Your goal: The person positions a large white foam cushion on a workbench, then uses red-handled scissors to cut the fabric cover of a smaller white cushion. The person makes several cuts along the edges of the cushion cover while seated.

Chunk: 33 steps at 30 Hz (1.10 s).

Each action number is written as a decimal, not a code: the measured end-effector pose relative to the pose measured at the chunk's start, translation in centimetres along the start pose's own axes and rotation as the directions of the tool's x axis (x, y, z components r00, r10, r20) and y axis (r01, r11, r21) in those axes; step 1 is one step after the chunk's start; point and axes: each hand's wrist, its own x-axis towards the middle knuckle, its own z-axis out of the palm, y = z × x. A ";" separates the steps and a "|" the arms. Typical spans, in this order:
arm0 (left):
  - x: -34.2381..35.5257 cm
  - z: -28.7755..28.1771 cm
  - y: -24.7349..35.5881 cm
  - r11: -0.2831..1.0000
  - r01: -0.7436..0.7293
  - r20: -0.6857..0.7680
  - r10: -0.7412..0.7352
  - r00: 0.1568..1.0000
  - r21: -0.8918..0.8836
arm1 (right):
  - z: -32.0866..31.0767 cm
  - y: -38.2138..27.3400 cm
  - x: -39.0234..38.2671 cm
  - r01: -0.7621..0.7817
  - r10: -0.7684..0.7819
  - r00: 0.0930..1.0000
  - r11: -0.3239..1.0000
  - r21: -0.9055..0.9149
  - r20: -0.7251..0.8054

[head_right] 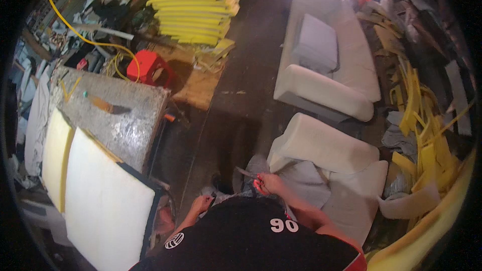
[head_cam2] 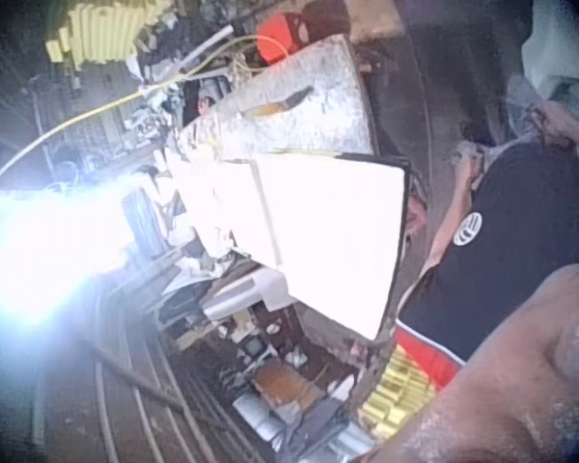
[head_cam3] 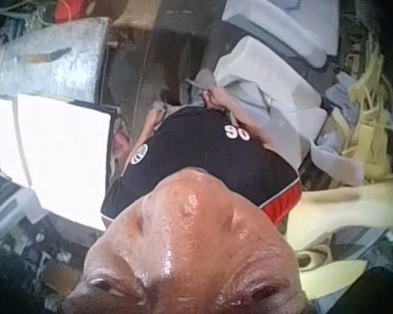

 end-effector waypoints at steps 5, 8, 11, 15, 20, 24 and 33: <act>0.2 -0.6 1.9 0.995 0.090 -0.056 -0.092 0.994 -0.037 | -0.3 -9.2 0.6 0.463 -0.141 0.887 0.247 -0.852 0.441; 1.7 0.0 4.5 0.976 0.178 -0.110 -0.191 0.975 -0.125 | -0.7 -12.5 5.5 0.547 0.006 0.820 0.286 -0.786 0.573; 1.7 2.8 3.5 0.929 0.194 -0.184 -0.261 0.948 -0.316 | -2.1 -15.1 8.9 0.568 0.151 0.770 0.281 -0.773 0.620; 2.7 5.0 1.2 0.937 0.110 -0.204 -0.185 0.961 -0.330 | -4.2 -17.1 12.9 0.605 0.224 0.726 0.240 -0.759 0.650; 4.1 0.5 10.5 0.959 0.145 -0.211 -0.198 0.957 -0.242 | -6.4 -19.4 16.3 0.647 0.214 0.704 0.199 -0.736 0.677; 7.1 -2.6 16.3 0.968 0.175 -0.231 -0.215 0.949 -0.180 | -8.5 -21.2 17.6 0.651 0.163 0.728 0.140 -0.746 0.666; 13.6 -6.0 18.4 0.969 0.071 -0.292 -0.141 0.946 -0.237 | -11.1 -24.1 19.6 0.503 0.174 0.824 0.215 -0.837 0.539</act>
